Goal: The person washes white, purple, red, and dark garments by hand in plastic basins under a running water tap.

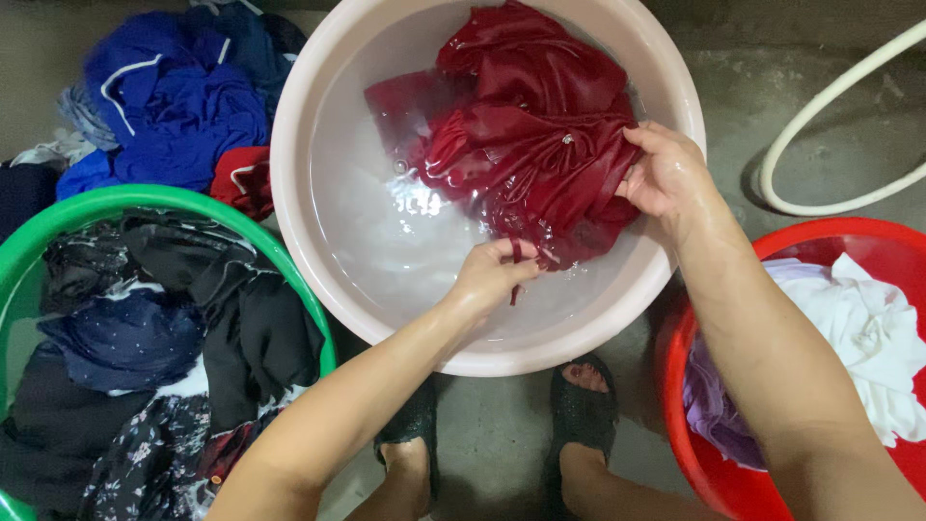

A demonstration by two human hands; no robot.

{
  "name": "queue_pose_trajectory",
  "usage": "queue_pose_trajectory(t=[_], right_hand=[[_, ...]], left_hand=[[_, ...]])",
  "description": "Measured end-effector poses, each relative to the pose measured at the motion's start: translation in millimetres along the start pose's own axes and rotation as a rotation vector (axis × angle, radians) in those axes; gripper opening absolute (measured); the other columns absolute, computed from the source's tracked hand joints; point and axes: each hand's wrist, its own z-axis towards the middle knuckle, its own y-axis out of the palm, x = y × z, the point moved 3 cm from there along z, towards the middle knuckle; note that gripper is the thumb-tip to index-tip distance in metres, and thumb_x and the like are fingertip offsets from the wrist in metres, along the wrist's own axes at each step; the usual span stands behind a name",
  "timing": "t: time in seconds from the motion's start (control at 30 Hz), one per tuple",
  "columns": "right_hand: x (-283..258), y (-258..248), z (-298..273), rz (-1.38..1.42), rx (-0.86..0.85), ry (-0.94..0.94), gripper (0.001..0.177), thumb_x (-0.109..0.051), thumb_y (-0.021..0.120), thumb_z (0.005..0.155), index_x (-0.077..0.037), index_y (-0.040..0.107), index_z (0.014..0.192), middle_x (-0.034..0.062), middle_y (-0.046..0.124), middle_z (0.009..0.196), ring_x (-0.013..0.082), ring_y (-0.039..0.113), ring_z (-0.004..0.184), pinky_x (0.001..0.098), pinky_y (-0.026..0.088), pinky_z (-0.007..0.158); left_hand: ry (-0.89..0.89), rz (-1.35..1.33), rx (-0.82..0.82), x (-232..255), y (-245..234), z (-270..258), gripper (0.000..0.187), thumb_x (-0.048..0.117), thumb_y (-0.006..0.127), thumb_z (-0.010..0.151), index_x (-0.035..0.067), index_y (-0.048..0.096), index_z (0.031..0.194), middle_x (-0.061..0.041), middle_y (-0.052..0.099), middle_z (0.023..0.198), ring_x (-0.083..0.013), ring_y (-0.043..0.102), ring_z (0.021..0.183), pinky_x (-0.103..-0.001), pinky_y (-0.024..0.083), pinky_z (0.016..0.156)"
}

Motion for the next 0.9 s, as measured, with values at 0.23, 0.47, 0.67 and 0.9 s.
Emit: queue_pose_trajectory(t=[0.23,0.47,0.67,0.9], right_hand=[[1,-2,0,0.022,0.016,0.012,0.011,-0.005,0.051,0.102,-0.004,0.055,0.112,0.016,0.067,0.118,0.0334,0.071,0.107,0.0631,0.059,0.092],[0,10,-6,-0.003,0.01,0.01,0.011,-0.005,0.052,0.101,-0.001,0.059,0.109,0.0153,0.068,0.114,0.0303,0.072,0.102,0.0541,0.061,0.089],[0,12,-9,0.0,-0.032,-0.002,0.011,-0.004,0.053,0.102,0.0,0.059,0.11,0.0149,0.068,0.113,0.0289,0.072,0.101,0.0502,0.062,0.089],[0,10,-12,0.014,-0.009,-0.008,0.01,-0.001,0.055,0.099,-0.001,0.058,0.108,0.0139,0.068,0.11,0.0281,0.073,0.1,0.049,0.063,0.089]], left_hand=[[0.07,0.017,-0.031,50,11,-56,0.019,0.008,0.076,0.087,0.002,0.072,0.105,0.0,0.073,0.088,-0.0056,0.062,0.072,-0.022,0.047,0.058],[0.279,0.028,-0.126,66,14,-79,0.019,0.006,0.078,0.09,0.001,0.07,0.107,0.001,0.071,0.087,-0.0043,0.064,0.08,-0.021,0.053,0.073],[0.3,0.003,-0.153,76,20,-90,0.016,0.005,0.077,0.091,0.002,0.069,0.104,0.0,0.071,0.086,-0.0051,0.067,0.08,-0.021,0.054,0.074],[0.299,0.075,-0.109,80,23,-94,0.014,0.004,0.077,0.089,0.002,0.068,0.099,0.0,0.071,0.082,-0.0046,0.066,0.075,-0.02,0.053,0.068]])
